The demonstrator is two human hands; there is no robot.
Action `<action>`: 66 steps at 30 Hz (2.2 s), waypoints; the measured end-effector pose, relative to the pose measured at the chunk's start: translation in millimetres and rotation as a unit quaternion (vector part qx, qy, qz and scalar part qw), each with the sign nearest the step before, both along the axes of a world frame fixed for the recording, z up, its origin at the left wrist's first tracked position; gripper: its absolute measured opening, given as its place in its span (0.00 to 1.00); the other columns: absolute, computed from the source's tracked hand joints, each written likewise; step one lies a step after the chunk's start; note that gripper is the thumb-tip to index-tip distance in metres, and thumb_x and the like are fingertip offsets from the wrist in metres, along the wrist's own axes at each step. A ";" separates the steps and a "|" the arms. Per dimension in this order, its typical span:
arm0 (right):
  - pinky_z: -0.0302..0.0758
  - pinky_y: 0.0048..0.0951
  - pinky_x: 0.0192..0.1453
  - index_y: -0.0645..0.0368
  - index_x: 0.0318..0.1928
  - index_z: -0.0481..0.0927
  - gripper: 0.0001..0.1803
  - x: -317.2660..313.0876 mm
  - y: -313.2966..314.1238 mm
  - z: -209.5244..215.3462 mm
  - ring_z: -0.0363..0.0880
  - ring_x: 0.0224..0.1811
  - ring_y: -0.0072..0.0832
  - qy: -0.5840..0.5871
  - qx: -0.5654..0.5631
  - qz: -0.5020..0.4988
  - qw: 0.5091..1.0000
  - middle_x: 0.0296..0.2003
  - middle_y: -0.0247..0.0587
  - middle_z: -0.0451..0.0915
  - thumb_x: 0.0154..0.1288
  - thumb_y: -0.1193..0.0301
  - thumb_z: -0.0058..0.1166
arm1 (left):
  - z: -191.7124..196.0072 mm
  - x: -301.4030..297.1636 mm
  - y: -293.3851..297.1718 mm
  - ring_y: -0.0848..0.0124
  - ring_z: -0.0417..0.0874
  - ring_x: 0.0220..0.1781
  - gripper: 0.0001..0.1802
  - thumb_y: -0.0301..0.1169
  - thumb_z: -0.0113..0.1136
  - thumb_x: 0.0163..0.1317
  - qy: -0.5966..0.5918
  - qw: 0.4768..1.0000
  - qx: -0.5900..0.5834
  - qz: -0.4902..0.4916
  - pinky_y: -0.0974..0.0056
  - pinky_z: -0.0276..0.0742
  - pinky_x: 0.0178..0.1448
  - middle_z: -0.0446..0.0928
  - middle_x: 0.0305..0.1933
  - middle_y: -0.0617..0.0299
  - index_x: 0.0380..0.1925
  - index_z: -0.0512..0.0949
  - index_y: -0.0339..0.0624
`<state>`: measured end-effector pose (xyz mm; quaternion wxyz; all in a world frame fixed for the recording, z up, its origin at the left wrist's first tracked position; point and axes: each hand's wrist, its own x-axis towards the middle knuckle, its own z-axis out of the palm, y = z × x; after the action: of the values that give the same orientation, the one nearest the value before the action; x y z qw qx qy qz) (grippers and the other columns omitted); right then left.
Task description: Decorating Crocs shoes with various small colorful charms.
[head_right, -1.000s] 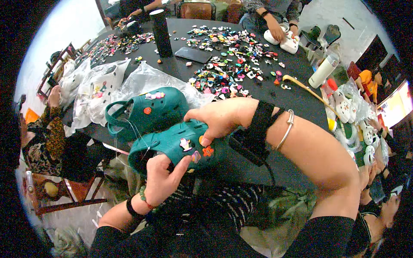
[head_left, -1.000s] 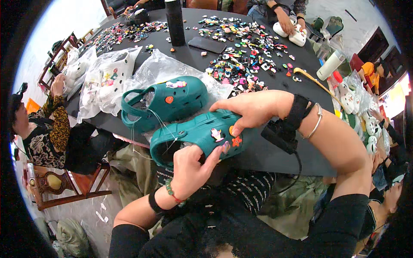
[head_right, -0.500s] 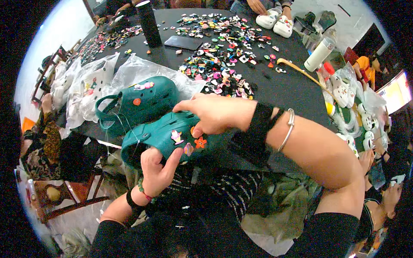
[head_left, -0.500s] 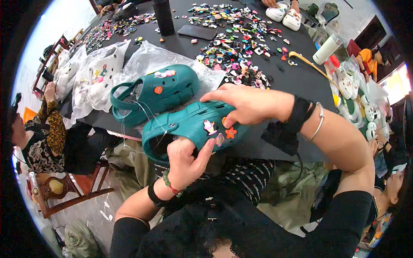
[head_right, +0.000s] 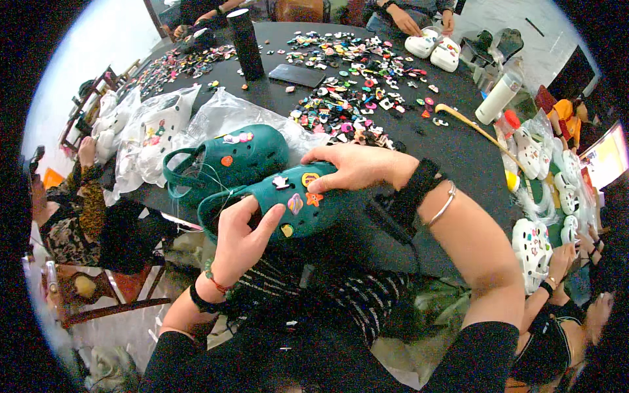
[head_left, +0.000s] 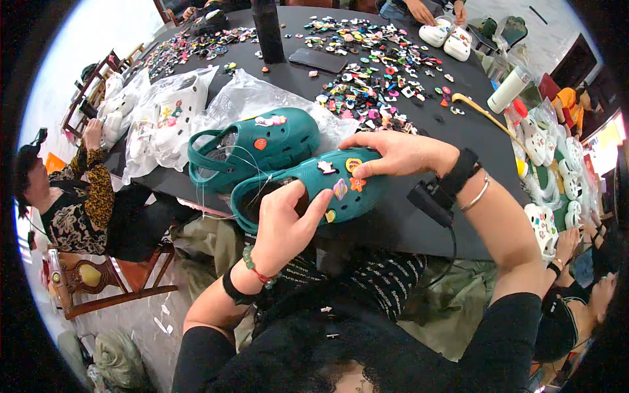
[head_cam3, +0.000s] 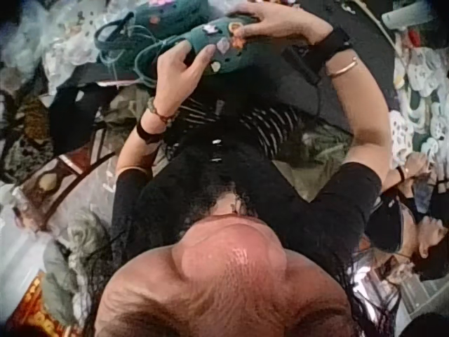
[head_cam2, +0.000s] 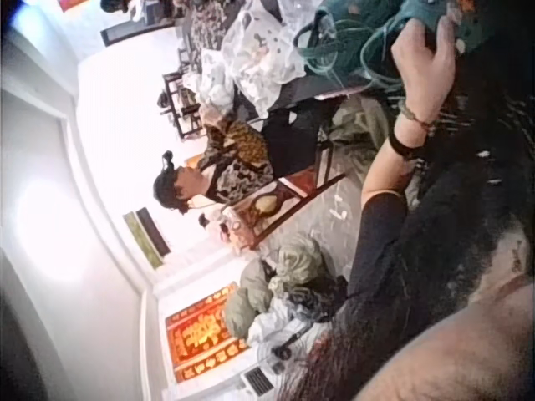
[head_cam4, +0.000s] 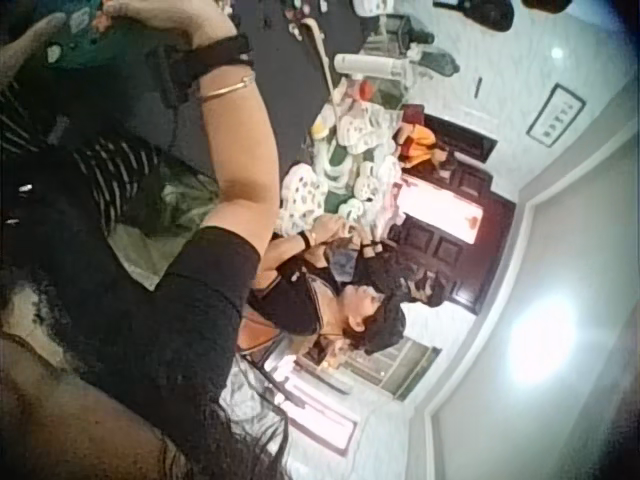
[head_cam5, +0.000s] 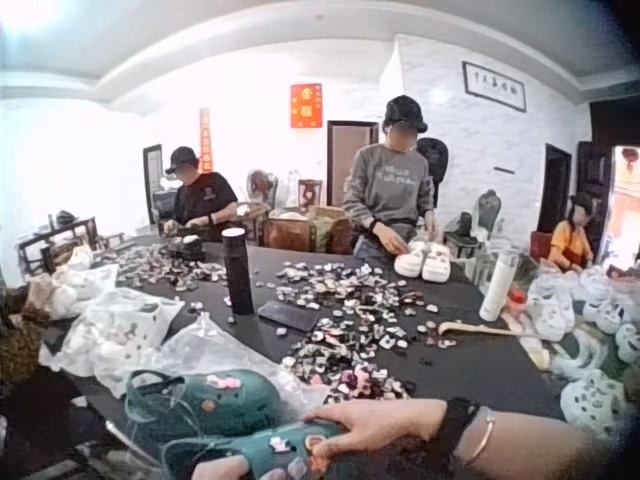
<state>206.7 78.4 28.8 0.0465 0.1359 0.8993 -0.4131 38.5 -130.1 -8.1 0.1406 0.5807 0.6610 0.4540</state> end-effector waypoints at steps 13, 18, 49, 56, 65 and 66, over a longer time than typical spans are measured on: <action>0.77 0.37 0.57 0.65 0.58 0.76 0.32 3.8 -11.6 -14.1 0.82 0.52 0.40 0.014 -0.053 0.004 0.998 0.50 0.53 0.82 0.63 0.52 0.64 | 33.8 -2.9 -13.6 0.50 0.78 0.23 0.21 0.38 0.67 0.60 0.084 0.992 -0.090 -0.032 0.52 0.71 0.28 0.73 0.19 0.48 0.18 0.72 0.36; 0.78 0.37 0.54 0.64 0.56 0.77 0.28 9.6 -16.0 -17.3 0.83 0.49 0.39 0.033 -0.043 -0.020 0.998 0.47 0.51 0.83 0.64 0.57 0.64 | 58.6 -27.2 -15.6 0.60 0.81 0.31 0.13 0.35 0.68 0.60 0.167 0.984 -0.014 0.053 0.60 0.77 0.37 0.78 0.29 0.52 0.31 0.78 0.37; 0.80 0.38 0.41 0.63 0.39 0.81 0.17 60.5 8.4 -20.0 0.85 0.33 0.41 0.212 0.030 -0.175 0.961 0.29 0.49 0.84 0.56 0.63 0.67 | 55.9 -49.2 62.4 0.77 0.80 0.41 0.06 0.29 0.58 0.69 -0.430 0.898 0.072 0.063 0.70 0.74 0.49 0.81 0.39 0.63 0.40 0.79 0.37; 0.77 0.42 0.40 0.63 0.30 0.81 0.13 81.4 45.7 -29.4 0.83 0.34 0.46 0.049 0.218 -0.359 0.906 0.29 0.51 0.83 0.53 0.67 0.69 | -4.1 -43.3 56.3 0.82 0.74 0.39 0.08 0.30 0.63 0.66 -0.382 0.921 0.028 0.065 0.74 0.68 0.45 0.77 0.36 0.69 0.39 0.77 0.37; 0.75 0.44 0.45 0.60 0.38 0.73 0.18 51.2 29.2 -83.9 0.77 0.42 0.49 0.069 0.337 -0.282 0.896 0.36 0.50 0.76 0.48 0.76 0.68 | -4.3 -39.5 60.1 0.82 0.69 0.33 0.10 0.32 0.67 0.64 -0.310 0.947 -0.010 0.080 0.74 0.64 0.38 0.73 0.31 0.71 0.33 0.76 0.39; 0.75 0.44 0.45 0.60 0.38 0.73 0.18 50.3 29.3 -84.7 0.77 0.42 0.49 0.071 0.337 -0.276 0.897 0.36 0.50 0.76 0.48 0.76 0.68 | -4.1 -38.6 60.2 0.82 0.69 0.33 0.10 0.33 0.67 0.64 -0.317 0.945 -0.009 0.077 0.74 0.64 0.37 0.73 0.31 0.71 0.33 0.76 0.39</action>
<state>257.0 107.7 -55.9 -0.1825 0.3564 0.9119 -0.0896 -0.1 -69.9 -12.2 0.3128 0.3529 0.6289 0.6181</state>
